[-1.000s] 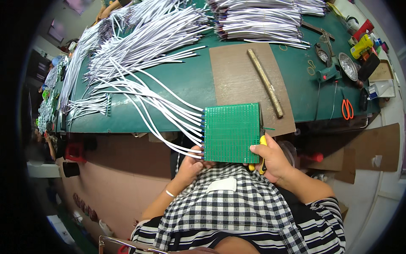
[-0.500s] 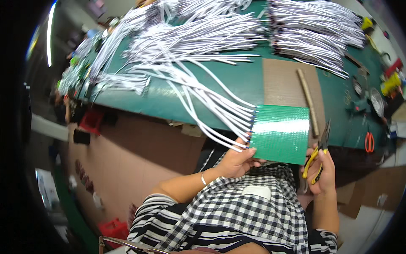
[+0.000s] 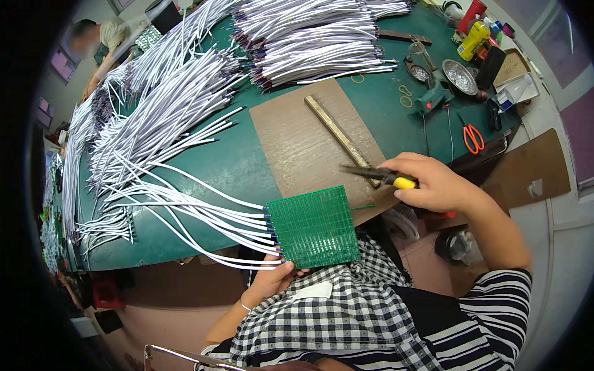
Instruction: The person solders wires onto a green grid board using a soldering tool, trims the wire ends with pliers, solders additional wires to the board, and detaches the assembled wires from the board by hand.
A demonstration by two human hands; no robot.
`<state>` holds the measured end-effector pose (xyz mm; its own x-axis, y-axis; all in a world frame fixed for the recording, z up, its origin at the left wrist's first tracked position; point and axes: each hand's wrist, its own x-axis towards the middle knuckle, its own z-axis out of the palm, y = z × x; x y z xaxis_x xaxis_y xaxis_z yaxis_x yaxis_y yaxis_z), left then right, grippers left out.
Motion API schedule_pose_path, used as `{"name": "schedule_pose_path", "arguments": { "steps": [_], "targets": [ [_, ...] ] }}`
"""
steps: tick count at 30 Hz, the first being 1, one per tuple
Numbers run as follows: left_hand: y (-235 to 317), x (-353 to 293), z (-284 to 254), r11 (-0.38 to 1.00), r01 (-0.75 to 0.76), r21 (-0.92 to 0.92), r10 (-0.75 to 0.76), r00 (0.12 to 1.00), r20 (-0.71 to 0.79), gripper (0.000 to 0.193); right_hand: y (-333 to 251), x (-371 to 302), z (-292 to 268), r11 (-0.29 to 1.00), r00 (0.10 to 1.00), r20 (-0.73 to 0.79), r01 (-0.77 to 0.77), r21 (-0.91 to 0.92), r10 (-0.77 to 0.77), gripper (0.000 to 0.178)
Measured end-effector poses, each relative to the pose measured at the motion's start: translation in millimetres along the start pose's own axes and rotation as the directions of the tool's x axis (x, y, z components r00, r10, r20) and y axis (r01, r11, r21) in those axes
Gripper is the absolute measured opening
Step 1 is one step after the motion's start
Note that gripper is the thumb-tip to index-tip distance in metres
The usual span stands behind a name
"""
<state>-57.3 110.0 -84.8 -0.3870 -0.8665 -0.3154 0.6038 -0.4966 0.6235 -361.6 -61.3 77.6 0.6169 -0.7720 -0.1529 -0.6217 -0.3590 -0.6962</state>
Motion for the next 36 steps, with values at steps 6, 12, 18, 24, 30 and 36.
{"name": "schedule_pose_path", "arguments": {
  "steps": [6,12,18,24,30,36],
  "targets": [
    [14.4,-16.1,-10.9,0.879,0.238,0.412,-0.193,0.97,-0.15,0.043,-30.1,47.5,-16.0,0.924,0.941,0.337,0.101,-0.368,0.031,0.05],
    [118.4,-74.7,5.0,0.683,0.34,0.647,-0.391,0.918,-0.069,0.04,-22.0,53.1,-26.2,0.949,0.928,0.358,0.014,-0.316,0.106,0.05],
    [171.8,7.3,35.4,-0.046,-0.209,0.977,0.36,0.909,0.212,0.024,-7.0,55.9,-22.4,0.979,0.964,0.241,-0.07,-0.194,0.117,0.046],
    [158.3,67.0,36.9,-0.142,-0.242,0.96,0.071,0.965,0.254,0.035,-0.5,36.6,-36.8,0.985,0.982,0.18,-0.021,-0.171,0.052,0.042],
    [167.8,86.7,51.6,0.047,-0.255,0.966,-0.039,0.966,0.257,0.024,-3.6,35.5,-48.2,0.975,0.986,0.168,0.018,-0.222,0.02,0.041],
    [164.9,100.1,66.6,0.073,-0.313,0.947,-0.109,0.941,0.32,0.021,-37.1,35.9,-52.4,0.863,0.967,0.242,0.184,-0.47,-0.074,0.043]
  ]
}}
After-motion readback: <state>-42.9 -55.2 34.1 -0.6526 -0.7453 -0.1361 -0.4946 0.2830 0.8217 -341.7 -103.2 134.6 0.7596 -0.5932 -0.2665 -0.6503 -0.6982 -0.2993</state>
